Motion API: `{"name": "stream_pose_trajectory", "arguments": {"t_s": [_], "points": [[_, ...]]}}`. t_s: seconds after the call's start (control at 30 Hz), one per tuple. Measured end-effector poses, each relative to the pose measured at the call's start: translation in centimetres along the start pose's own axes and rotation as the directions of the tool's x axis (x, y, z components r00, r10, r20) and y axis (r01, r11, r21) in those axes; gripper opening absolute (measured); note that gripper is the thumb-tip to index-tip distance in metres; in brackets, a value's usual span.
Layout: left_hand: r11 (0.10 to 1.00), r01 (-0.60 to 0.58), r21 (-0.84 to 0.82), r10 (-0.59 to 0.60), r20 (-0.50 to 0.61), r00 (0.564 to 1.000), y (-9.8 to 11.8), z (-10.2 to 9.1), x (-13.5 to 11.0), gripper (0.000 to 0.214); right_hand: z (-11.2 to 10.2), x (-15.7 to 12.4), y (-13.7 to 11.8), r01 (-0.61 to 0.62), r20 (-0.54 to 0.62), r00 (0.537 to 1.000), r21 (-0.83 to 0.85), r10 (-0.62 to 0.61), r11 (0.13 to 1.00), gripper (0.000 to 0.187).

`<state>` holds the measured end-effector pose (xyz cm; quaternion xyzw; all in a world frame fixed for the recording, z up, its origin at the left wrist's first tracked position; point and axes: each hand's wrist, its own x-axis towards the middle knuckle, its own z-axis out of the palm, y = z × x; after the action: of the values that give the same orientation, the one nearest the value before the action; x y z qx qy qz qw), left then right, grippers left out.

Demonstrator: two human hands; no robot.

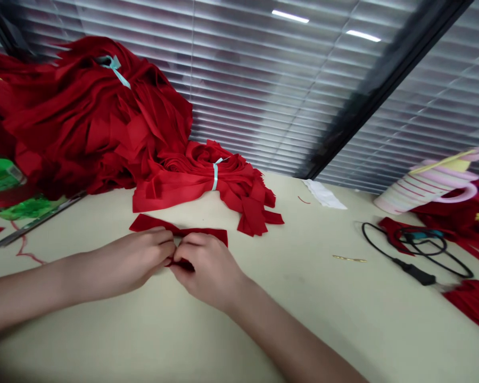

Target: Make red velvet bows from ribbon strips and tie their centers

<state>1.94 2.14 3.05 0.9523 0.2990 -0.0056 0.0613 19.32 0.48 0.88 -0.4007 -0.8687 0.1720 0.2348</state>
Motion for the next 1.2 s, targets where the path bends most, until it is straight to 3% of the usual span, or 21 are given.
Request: {"name": "stream_pose_trajectory", "arguments": {"t_s": [0.1,0.2,0.4,0.5,0.63,0.77,0.87,0.97,1.03,1.2], "points": [[1.000,0.006,-0.023,-0.006,-0.007,1.000,-0.23,0.01,0.10,0.022,-0.03,-0.50,0.47,0.088,-0.040,0.995,0.008,-0.087,0.996,0.012],[0.999,0.002,-0.051,-0.003,-0.012,1.000,-0.43,0.07,0.08,0.020,-0.19,-0.75,0.63,0.181,-0.094,0.976,-0.145,-0.195,0.973,0.015],[0.994,-0.001,-0.107,-0.001,-0.020,1.000,-0.58,-0.01,0.04,0.018,-0.05,-0.88,0.47,0.362,-0.018,0.914,-0.414,-0.405,0.835,0.022],[0.991,0.012,-0.134,-0.014,-0.019,1.000,-0.58,-0.23,0.15,0.018,0.07,-0.93,0.46,0.318,-0.027,0.936,-0.366,-0.352,0.875,0.022],[0.987,0.028,-0.159,-0.032,-0.022,0.999,-0.62,-0.36,0.20,0.017,0.34,-0.88,0.74,0.181,-0.094,0.977,-0.113,-0.192,0.977,0.017],[0.984,0.042,-0.175,-0.050,-0.041,0.998,-0.71,-0.33,0.06,0.018,0.44,-0.67,1.06,0.124,-0.096,0.989,0.095,-0.115,0.988,0.013],[0.982,0.047,-0.180,-0.058,-0.056,0.997,-0.76,-0.30,-0.05,0.018,0.16,-0.62,1.03,0.134,-0.094,0.988,0.110,-0.124,0.985,0.011],[0.982,0.046,-0.184,-0.060,-0.071,0.996,-0.78,-0.18,-0.03,0.017,-0.21,-0.70,0.82,0.051,-0.099,0.994,0.103,-0.041,0.993,0.006],[0.982,0.040,-0.186,-0.056,-0.078,0.995,-0.73,-0.08,0.04,0.016,-0.31,-0.76,0.75,0.001,-0.108,0.994,0.120,0.012,0.993,0.012],[0.984,0.020,-0.176,-0.039,-0.105,0.994,-0.53,0.14,0.02,0.018,0.09,-0.95,0.96,-0.071,-0.082,0.993,0.159,0.085,0.985,0.048]]}}
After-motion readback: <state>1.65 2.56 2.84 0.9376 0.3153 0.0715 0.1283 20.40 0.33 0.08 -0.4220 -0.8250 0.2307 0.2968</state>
